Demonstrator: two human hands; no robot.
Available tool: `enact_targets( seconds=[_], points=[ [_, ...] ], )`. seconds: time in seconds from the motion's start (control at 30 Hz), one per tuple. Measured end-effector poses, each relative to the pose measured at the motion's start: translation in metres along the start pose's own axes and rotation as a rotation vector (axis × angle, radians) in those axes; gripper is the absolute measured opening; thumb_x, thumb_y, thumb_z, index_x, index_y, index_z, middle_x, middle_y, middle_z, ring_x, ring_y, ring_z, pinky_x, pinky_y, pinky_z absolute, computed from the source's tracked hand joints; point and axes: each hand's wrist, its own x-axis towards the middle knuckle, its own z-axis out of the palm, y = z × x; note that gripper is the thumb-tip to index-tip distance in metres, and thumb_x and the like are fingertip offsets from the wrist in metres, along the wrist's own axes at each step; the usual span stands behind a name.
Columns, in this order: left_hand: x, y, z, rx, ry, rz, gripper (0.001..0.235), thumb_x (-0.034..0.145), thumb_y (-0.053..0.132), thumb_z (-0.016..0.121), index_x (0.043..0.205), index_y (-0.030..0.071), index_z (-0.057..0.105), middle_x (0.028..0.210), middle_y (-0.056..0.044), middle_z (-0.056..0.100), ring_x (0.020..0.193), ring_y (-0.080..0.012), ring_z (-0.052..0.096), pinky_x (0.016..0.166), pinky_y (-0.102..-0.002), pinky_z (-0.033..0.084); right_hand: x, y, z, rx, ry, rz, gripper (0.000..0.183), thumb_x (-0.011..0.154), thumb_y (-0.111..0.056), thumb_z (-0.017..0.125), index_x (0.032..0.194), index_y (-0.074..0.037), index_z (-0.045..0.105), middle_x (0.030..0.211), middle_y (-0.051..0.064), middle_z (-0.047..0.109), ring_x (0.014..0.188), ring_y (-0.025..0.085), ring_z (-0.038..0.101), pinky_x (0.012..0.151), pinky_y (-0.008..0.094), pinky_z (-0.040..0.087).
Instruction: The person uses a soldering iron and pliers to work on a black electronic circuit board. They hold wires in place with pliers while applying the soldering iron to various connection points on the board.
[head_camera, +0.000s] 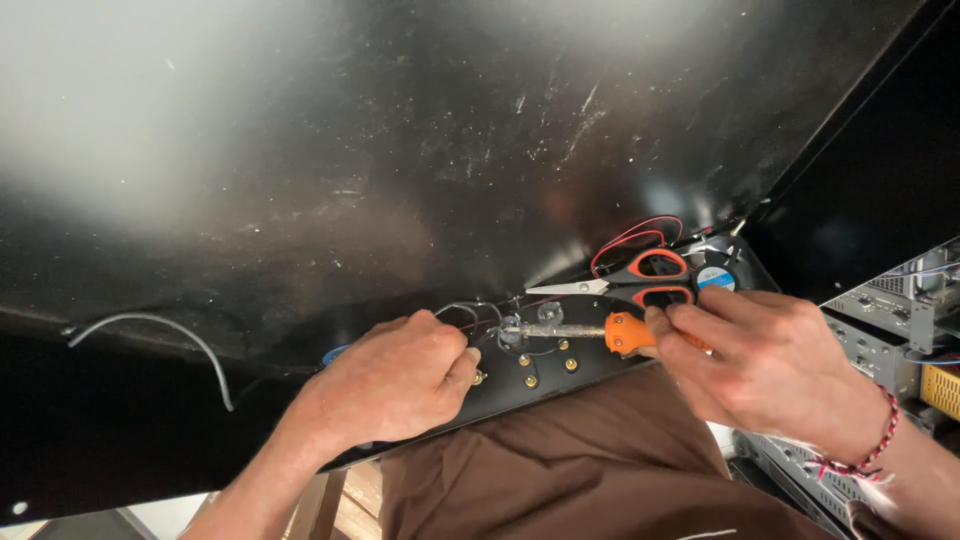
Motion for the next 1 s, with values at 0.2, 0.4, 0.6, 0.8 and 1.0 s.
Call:
enact_targets(
  seconds=[0.2,0.4,0.6,0.8,1.0],
  points=[
    [-0.0005,0.0012,-0.0016,-0.006,-0.001,-0.001,0.057,0.11,0.037,0.035,0.069,0.001,0.05,0.078,-0.015,0.064,0.074,-0.0311,0.064,0.074,-0.047,0.054,-0.0001,0.0007,0.0003,0.003,0.049,0.024,0.016,0.1,-0.008,0.068,0.085,-0.01,0.063,0.068,-0.002,0.045,0.054,0.018,0.04,0.045,0.031,0.033],
    [-0.0015,0.0029,-0.0035,-0.023,-0.014,-0.01,0.057,0.111,0.037,0.037,0.07,0.001,0.051,0.078,-0.014,0.064,0.067,-0.0286,0.064,0.07,-0.045,0.055,-0.0008,0.0023,-0.0018,0.015,0.089,0.037,0.012,0.099,-0.008,0.07,0.088,-0.009,0.066,0.07,-0.003,0.052,0.053,0.017,0.042,0.047,0.029,0.037],
    [-0.0014,0.0022,-0.0027,-0.028,-0.018,-0.008,0.057,0.112,0.036,0.037,0.067,0.002,0.046,0.072,-0.011,0.061,0.063,-0.0256,0.06,0.068,-0.044,0.055,-0.0006,0.0011,0.002,0.019,0.096,0.039,0.011,0.099,-0.009,0.071,0.088,-0.009,0.067,0.07,-0.003,0.052,0.053,0.016,0.042,0.046,0.029,0.036],
    [-0.0018,0.0027,-0.0035,-0.024,-0.024,-0.021,0.055,0.111,0.038,0.036,0.076,0.001,0.056,0.094,-0.017,0.066,0.082,-0.0324,0.068,0.078,-0.047,0.056,0.0001,-0.0002,0.0056,0.026,0.08,0.036,0.011,0.099,-0.01,0.069,0.089,-0.01,0.065,0.071,-0.003,0.051,0.054,0.017,0.042,0.046,0.03,0.034],
    [-0.0002,0.0014,-0.0022,-0.016,-0.033,-0.029,0.055,0.11,0.039,0.034,0.076,0.001,0.055,0.1,-0.017,0.065,0.086,-0.0336,0.068,0.079,-0.046,0.056,-0.0001,-0.0012,0.0044,0.008,0.057,0.026,0.011,0.099,-0.01,0.07,0.089,-0.01,0.064,0.071,-0.002,0.048,0.055,0.017,0.042,0.046,0.03,0.035]
  ],
)
